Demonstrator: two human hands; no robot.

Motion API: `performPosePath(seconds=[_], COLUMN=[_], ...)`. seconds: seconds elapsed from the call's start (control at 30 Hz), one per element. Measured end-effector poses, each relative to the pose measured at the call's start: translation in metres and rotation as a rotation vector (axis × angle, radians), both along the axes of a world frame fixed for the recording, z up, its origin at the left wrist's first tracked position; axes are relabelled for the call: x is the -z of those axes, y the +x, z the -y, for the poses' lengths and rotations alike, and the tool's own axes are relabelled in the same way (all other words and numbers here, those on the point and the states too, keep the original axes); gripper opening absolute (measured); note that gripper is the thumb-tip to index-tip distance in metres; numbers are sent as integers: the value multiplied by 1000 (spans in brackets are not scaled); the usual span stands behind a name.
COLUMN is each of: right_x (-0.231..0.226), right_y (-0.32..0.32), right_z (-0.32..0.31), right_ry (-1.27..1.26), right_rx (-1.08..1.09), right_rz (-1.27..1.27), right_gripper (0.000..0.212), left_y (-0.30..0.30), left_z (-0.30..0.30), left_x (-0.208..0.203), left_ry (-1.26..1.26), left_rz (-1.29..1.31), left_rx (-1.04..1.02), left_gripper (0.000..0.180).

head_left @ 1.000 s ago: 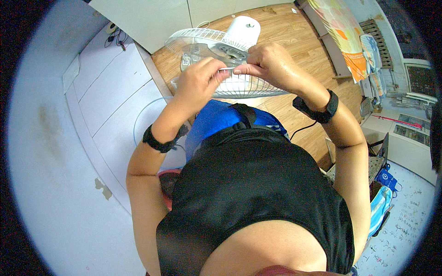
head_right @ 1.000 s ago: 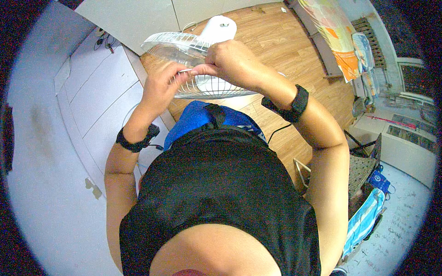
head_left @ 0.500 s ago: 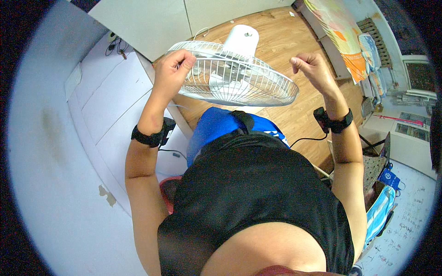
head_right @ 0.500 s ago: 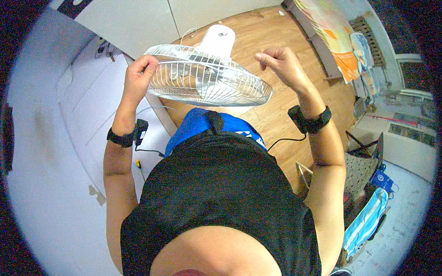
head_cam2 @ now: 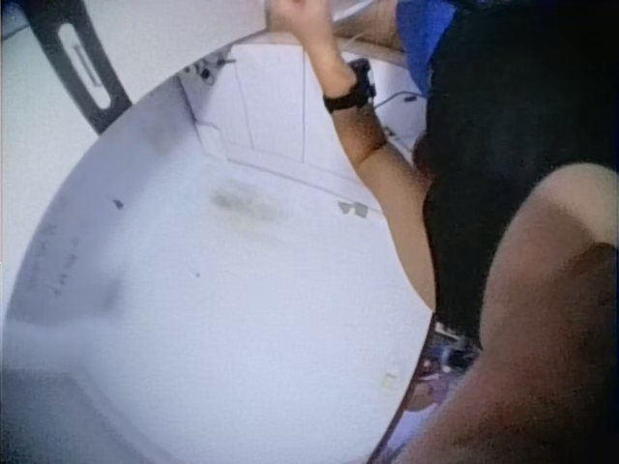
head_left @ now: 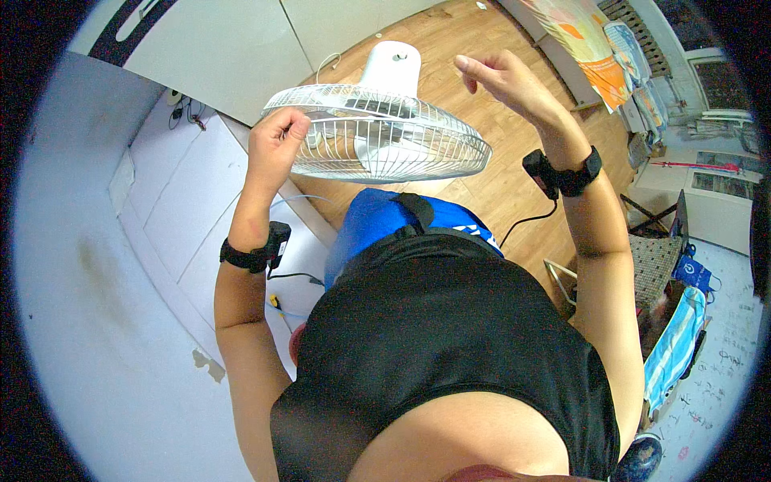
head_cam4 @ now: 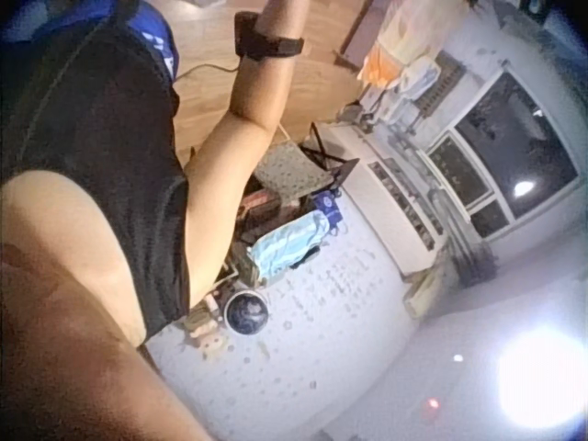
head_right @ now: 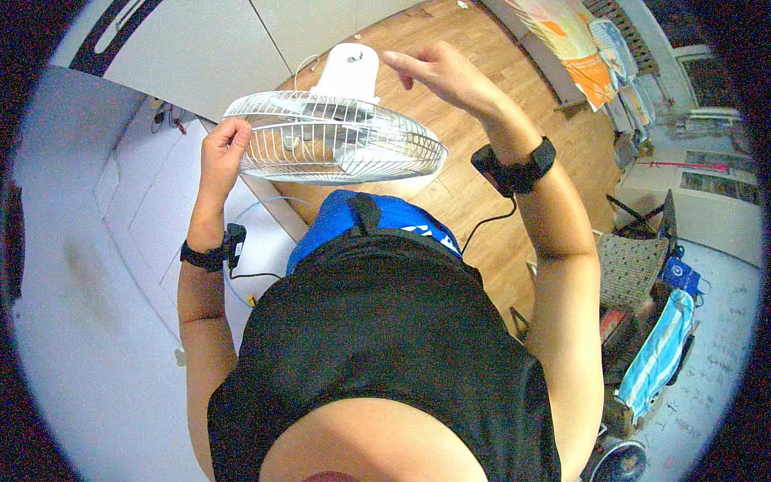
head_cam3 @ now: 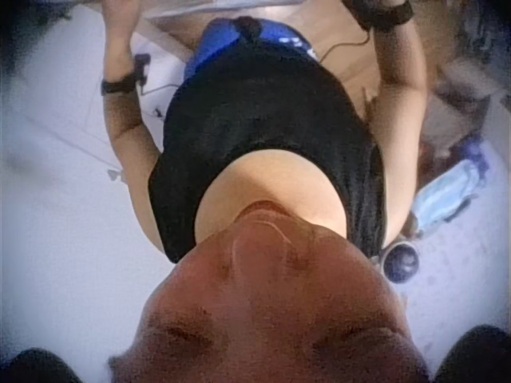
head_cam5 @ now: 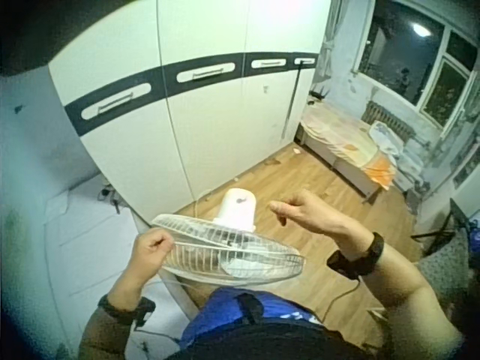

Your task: The person repairs a fan by removing the front grill, wiping it with a cloth from a bucket, and then reinstalling the grill and securing it with a small blue component.

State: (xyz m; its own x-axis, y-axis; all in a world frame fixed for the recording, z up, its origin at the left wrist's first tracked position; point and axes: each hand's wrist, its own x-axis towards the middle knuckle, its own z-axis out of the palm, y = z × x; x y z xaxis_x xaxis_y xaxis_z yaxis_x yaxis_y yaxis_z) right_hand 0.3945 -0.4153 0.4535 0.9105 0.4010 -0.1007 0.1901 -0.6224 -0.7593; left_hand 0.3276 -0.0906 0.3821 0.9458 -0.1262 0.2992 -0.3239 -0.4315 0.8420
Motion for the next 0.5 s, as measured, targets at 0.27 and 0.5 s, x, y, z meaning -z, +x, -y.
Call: performPosePath(seconds=[0.27, 0.5], right_x=[-6, 2], right_y=[-10, -8], right_z=[-24, -31], right_ry=[48, -34], right_rx=[-191, -240], right_rz=[13, -13], right_gripper=[36, 30], left_y=[3, 4], left_z=[2, -3], left_x=[-3, 1], left_ry=[-24, 6], left_rz=[7, 37], left_rx=[-12, 21], left_gripper=[21, 21])
